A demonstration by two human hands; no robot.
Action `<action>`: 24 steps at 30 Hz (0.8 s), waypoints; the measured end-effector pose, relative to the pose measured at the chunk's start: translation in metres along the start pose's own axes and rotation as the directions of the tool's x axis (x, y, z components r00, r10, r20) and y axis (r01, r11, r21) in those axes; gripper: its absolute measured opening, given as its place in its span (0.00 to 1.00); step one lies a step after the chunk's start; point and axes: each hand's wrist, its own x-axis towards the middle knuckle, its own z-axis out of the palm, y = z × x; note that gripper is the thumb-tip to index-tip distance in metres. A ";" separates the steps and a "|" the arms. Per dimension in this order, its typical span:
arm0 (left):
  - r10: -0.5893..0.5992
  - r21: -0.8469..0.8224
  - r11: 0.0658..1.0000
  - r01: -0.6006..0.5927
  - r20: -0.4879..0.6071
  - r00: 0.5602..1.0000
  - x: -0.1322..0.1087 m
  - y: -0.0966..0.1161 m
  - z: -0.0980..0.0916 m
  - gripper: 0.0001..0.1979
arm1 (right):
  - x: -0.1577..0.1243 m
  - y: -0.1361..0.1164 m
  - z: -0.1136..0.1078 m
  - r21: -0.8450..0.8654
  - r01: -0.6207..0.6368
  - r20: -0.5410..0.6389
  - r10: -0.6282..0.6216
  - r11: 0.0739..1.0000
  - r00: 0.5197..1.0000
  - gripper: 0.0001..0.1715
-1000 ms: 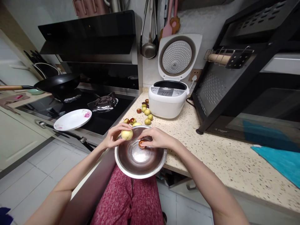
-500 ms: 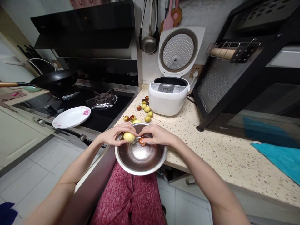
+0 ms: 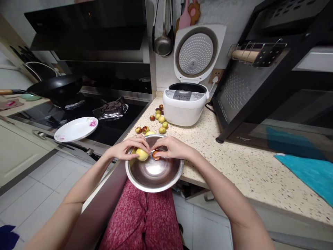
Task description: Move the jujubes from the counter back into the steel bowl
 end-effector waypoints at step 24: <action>0.099 -0.014 0.995 -0.103 -0.172 0.980 -0.013 -0.021 0.023 0.24 | -0.001 0.061 -0.011 -0.339 -0.145 -0.574 -0.082 0.930 0.815 0.18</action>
